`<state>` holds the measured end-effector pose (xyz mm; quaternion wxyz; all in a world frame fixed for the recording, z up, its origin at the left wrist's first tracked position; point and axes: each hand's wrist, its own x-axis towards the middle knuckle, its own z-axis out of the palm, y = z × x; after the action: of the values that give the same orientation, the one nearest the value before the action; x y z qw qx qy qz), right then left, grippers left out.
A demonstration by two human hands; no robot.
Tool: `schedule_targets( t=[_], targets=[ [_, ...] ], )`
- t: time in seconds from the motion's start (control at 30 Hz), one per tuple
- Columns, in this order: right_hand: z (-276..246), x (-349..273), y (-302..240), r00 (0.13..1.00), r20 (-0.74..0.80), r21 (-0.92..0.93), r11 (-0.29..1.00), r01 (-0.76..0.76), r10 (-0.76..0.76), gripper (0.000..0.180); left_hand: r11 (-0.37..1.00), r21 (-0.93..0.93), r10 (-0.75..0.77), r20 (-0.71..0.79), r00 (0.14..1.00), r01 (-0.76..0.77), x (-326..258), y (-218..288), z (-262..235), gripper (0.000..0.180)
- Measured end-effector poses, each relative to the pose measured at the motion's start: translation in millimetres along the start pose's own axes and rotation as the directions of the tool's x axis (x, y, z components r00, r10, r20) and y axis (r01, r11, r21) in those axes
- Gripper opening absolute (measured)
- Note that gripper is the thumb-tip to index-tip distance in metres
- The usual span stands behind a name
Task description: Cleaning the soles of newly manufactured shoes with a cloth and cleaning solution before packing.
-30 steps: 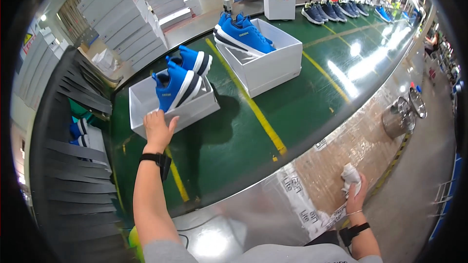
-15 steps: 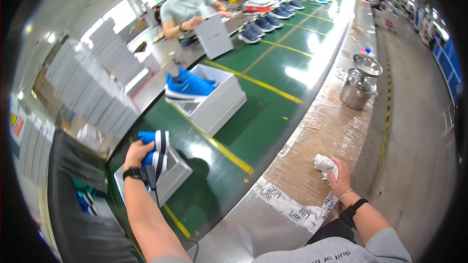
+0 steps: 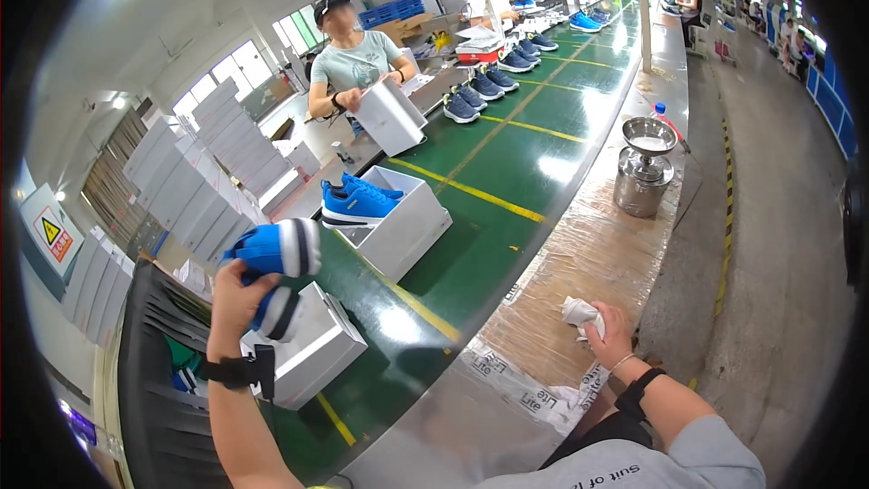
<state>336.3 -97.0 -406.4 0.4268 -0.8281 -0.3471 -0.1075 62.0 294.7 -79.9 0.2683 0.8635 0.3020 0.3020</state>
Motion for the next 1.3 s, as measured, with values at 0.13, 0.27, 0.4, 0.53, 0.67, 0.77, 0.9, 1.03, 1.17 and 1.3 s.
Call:
schedule_targets(
  t=[0.13,0.27,0.4,0.53,0.67,0.77,0.9,1.03,1.17,1.3],
  targets=[
    [-7.2,6.8,-1.5,0.999,0.019,0.048,0.998,-0.039,0.038,0.035,0.924,0.073,0.350,0.236,0.907,-0.375,-42.0,35.4,63.8,0.018],
    [-27.9,17.7,17.4,0.962,0.154,0.524,0.807,-0.272,0.225,0.032,0.870,-0.038,0.432,0.542,0.721,-0.492,-106.1,33.1,152.1,0.022],
    [-89.1,54.5,34.3,0.953,0.153,0.599,0.742,-0.300,0.262,0.031,0.758,0.140,0.284,0.808,0.515,-0.637,-177.7,-0.7,216.7,0.020],
    [-160.7,109.1,51.9,0.995,-0.095,0.307,0.952,0.023,0.006,0.036,0.882,0.225,0.100,0.770,0.630,-0.414,-203.2,17.7,195.4,0.036],
    [-197.1,193.4,55.2,0.941,-0.243,-0.013,0.971,0.240,-0.236,0.033,0.878,0.025,0.264,0.809,0.526,-0.479,-207.3,10.5,182.7,0.047],
    [-210.7,245.4,74.8,0.956,-0.185,-0.173,0.965,0.195,-0.226,0.034,0.974,0.019,0.136,0.743,0.656,-0.224,-209.3,40.4,200.3,0.064],
    [-188.6,301.6,92.2,0.986,-0.057,-0.349,0.928,0.129,-0.159,0.031,0.924,0.382,-0.254,0.663,0.704,-0.027,-203.9,66.4,230.6,0.038],
    [-143.6,332.3,102.7,0.992,0.127,-0.389,0.919,0.058,-0.009,0.030,0.911,0.410,-0.268,0.669,0.694,-0.044,-195.8,77.3,231.7,0.038],
    [-135.6,349.0,93.2,0.923,0.342,-0.501,0.865,0.023,0.174,0.030,0.921,0.389,-0.306,0.654,0.692,0.040,-190.1,76.7,223.4,0.034],
    [-151.2,351.3,81.8,0.945,0.235,-0.416,0.902,-0.114,0.228,0.021,0.983,0.182,-0.120,0.590,0.799,0.013,-185.9,74.8,207.3,0.027]
  ],
)
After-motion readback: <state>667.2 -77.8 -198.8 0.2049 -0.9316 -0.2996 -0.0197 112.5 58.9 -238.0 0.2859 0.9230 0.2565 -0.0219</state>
